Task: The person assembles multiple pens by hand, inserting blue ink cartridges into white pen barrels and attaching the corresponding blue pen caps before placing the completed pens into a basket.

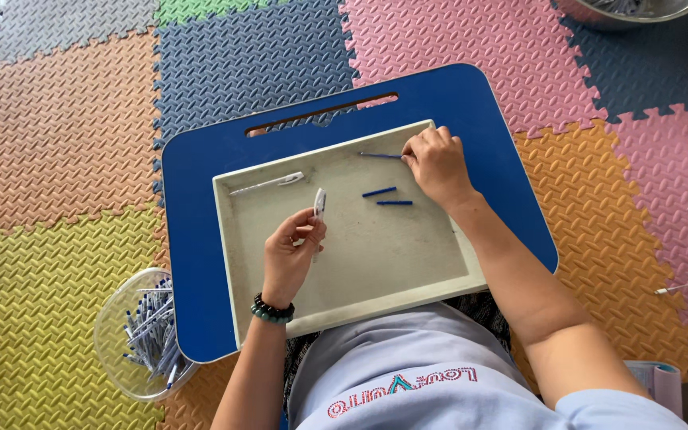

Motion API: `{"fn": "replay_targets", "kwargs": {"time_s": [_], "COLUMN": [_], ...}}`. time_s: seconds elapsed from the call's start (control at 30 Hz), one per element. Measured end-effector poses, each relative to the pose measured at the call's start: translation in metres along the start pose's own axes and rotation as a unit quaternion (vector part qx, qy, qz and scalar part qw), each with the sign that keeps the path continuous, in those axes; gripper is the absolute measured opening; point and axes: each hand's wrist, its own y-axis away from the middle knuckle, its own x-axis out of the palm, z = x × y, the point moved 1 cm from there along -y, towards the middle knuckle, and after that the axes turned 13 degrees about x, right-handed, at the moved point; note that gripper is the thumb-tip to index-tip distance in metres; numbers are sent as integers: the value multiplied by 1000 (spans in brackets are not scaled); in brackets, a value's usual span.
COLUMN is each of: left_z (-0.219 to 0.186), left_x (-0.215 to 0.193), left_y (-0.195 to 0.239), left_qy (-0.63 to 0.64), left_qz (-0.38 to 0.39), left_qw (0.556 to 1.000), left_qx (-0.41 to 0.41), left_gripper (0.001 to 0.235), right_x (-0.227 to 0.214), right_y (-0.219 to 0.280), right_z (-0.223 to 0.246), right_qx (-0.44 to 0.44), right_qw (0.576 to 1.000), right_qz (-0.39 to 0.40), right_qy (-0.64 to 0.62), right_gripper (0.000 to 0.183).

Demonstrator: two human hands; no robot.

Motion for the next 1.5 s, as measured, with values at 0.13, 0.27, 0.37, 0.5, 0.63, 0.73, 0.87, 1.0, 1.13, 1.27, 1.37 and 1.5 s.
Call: {"fn": "replay_targets", "kwargs": {"time_s": [0.13,0.27,0.37,0.5,0.63,0.73,0.87,1.0,1.13,1.27,1.37,1.5], "left_z": [24,29,26,23,23,20,24,25,26,20,29,20], "left_x": [3,-2,-3,-3,-5,-5,-3,-4,-5,-5,-5,-3], "left_y": [2,7,8,8,7,5,7,8,12,9,10,10], "left_qy": [23,30,36,36,14,-1,1,22,56,103,120,98], "left_qz": [3,19,29,24,46,77,83,76,29,-3,-23,-8], "left_qw": [1000,999,998,998,999,997,996,997,998,994,991,994], "left_qx": [-21,-33,-34,-34,-17,-3,8,7,-8,-33,-46,-54], "left_gripper": [29,30,32,31,29,29,29,29,27,27,27,27], "right_x": [-56,-98,-97,-99,-101,-111,-116,-132,-91,-56,-32,-73], "right_y": [5,13,15,16,10,-2,-11,-7,2,20,28,25], "right_z": [37,65,67,69,67,71,90,118,87,57,39,69], "right_qx": [-16,-46,-74,-95,-125,-170,-209,-182,-134,-101,-86,-33], "right_qw": [987,965,965,962,973,977,961,904,952,986,988,963], "right_qz": [43,57,52,58,33,-2,38,135,133,128,128,177], "right_qy": [-156,-252,-245,-249,-193,-130,-177,-363,-240,-19,-26,-200], "right_gripper": [8,5,4,4,4,8,11,18,13,6,8,5]}}
